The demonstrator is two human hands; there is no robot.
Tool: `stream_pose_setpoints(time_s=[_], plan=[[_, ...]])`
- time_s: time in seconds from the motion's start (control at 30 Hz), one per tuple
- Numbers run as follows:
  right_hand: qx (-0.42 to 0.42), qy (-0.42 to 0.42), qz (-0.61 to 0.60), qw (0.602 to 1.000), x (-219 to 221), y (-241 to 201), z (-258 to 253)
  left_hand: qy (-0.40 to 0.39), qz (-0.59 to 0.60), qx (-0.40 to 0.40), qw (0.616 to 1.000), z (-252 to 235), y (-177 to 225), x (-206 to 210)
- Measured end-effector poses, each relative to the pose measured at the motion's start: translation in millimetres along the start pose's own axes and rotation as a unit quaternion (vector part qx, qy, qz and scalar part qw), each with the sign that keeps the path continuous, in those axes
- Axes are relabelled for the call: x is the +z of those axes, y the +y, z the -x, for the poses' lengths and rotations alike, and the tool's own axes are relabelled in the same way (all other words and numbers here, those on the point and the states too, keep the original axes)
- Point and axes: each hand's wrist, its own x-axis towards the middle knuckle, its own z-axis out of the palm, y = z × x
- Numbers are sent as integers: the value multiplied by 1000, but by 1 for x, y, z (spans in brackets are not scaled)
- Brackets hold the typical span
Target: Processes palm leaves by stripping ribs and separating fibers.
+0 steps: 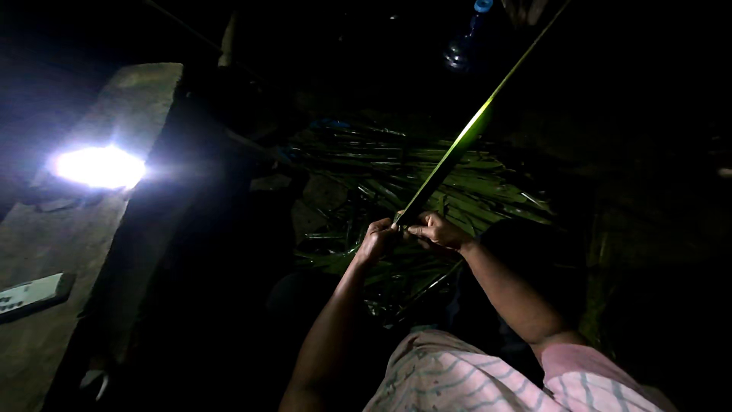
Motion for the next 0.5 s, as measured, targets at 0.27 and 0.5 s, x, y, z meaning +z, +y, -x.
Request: stream_pose_setpoints(time_s=[0.27, 0.5], plan=[[-28, 98, -59, 993, 0, -5, -4, -1, -8, -24, 1000, 1, 8, 1], [-53, 181, -83, 978, -26, -4, -2, -14, -33, -44, 998, 7, 9, -11]])
